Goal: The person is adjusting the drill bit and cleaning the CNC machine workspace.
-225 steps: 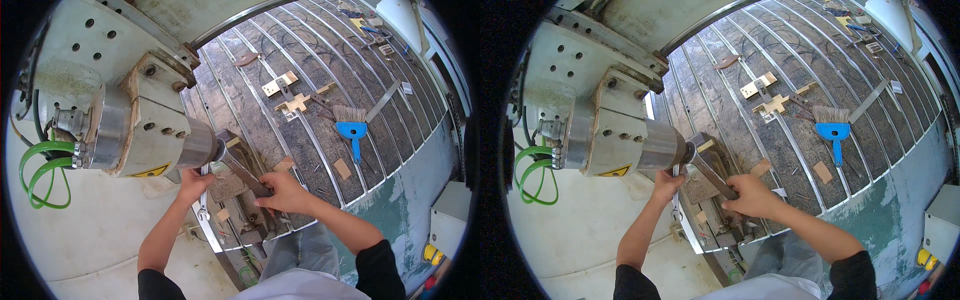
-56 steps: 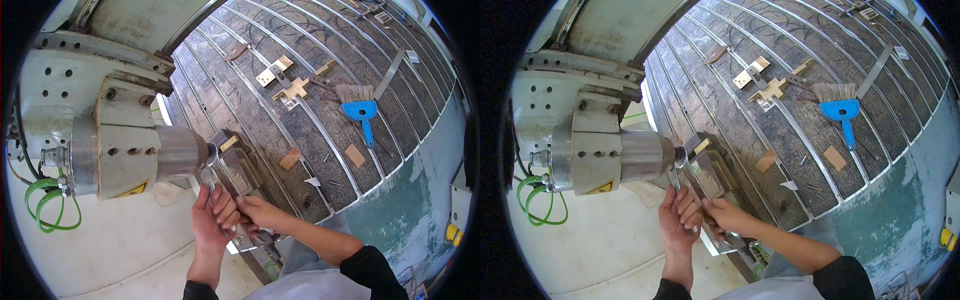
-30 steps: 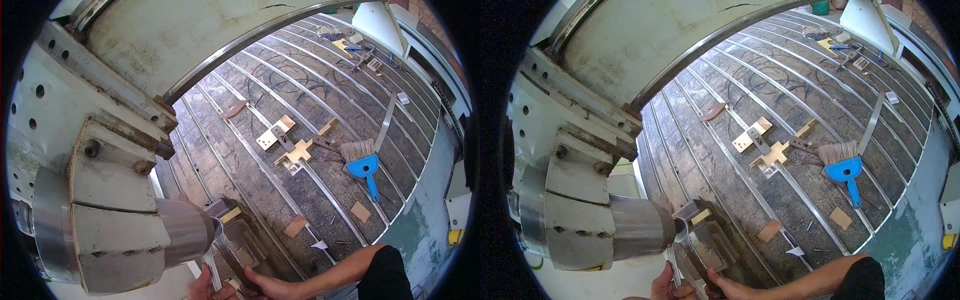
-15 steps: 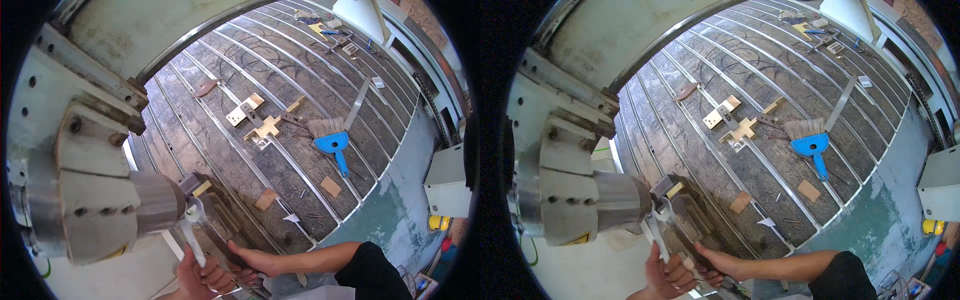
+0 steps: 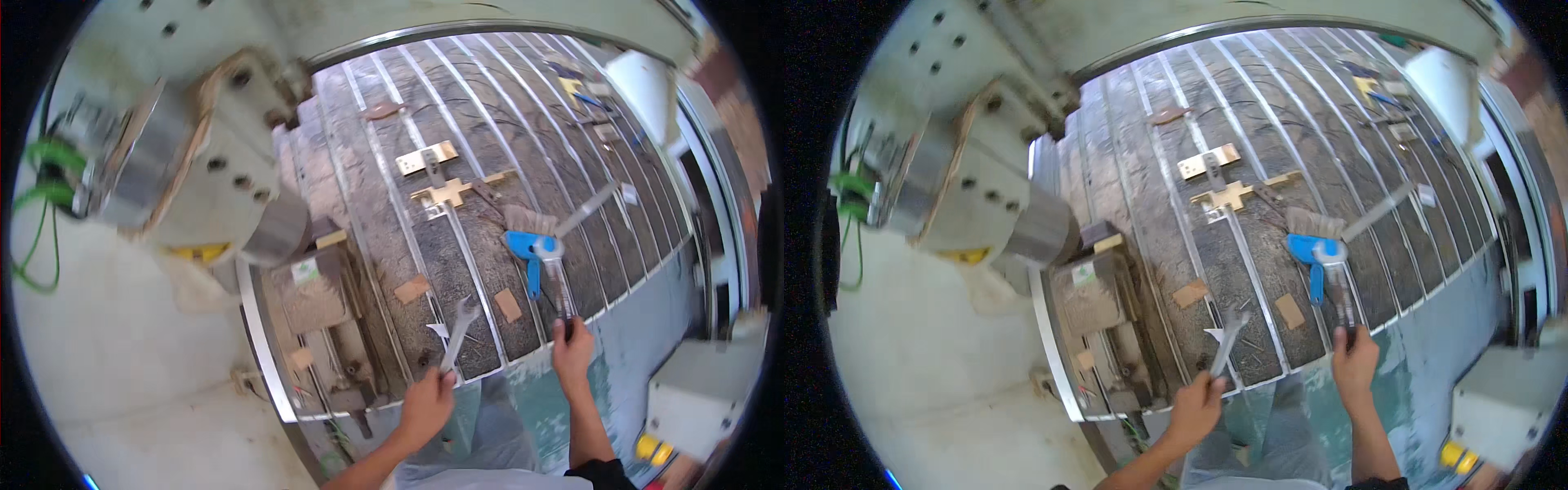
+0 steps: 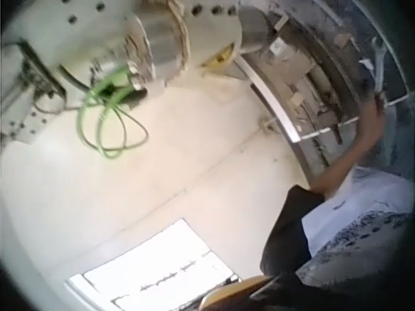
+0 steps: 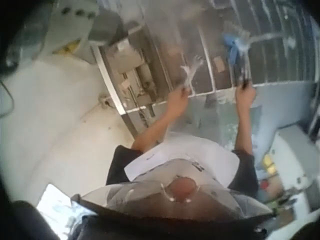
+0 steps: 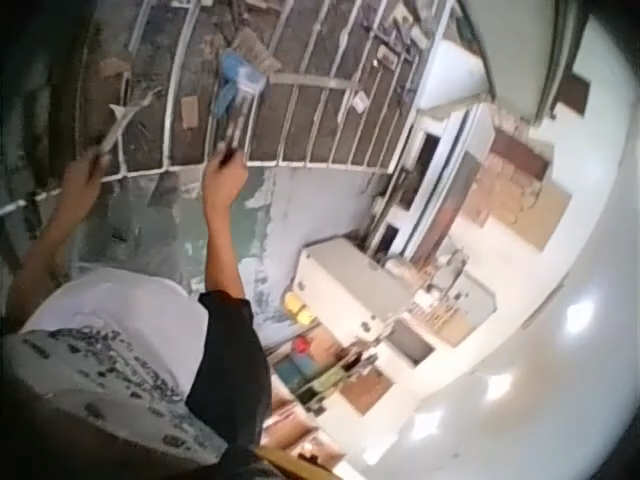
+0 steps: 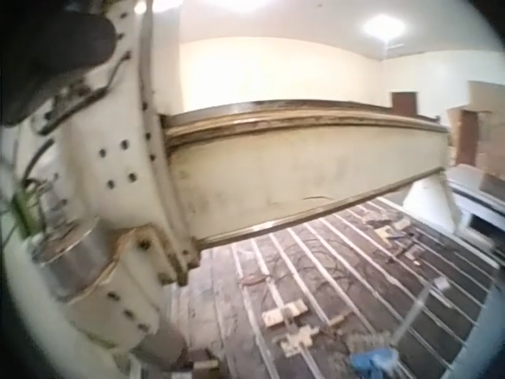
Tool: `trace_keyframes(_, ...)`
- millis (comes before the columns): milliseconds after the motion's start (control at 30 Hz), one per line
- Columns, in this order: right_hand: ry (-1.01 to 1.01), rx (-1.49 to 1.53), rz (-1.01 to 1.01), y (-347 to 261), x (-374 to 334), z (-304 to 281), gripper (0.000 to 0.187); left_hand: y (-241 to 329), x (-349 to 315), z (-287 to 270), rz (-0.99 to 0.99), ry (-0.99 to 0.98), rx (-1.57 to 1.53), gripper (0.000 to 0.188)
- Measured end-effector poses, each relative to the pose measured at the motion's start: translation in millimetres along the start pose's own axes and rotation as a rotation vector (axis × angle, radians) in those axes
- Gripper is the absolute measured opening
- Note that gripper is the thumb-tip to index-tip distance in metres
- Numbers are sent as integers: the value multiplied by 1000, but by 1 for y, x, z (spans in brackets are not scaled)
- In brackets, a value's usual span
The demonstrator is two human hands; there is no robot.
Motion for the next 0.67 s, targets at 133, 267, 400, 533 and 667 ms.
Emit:
trace_keyframes(133, 112, -58, -92, 69, 55, -3, 24, 22, 22, 67, -36, 122, -38, 31)
trace_keyframes(267, 90, -180, -282, 111, 91, -9, 17, 47, 45, 108, -80, 196, -97, 32)
trace_keyframes(400, 226, -123, -646, 40, 87, -19, 21, 65, 47, 125, 14, 320, -135, 30)
trace_keyframes(533, -190, 50, -419, 10, 92, 19, 29, 80, 7, 107, 116, 547, -11, 40)
trace_keyframes(667, -250, -116, -453, 6, 97, 54, 42, 52, -81, 94, 276, 737, -100, 59)
Point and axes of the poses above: each hand's wrist, its own x-axis towards the middle knuckle, its own z-axis out of the palm, y = z × x, the point moved 6 cm from there along x, towards the middle knuckle, and after that the axes turned 6 degrees about y, right-handed, at the moved point
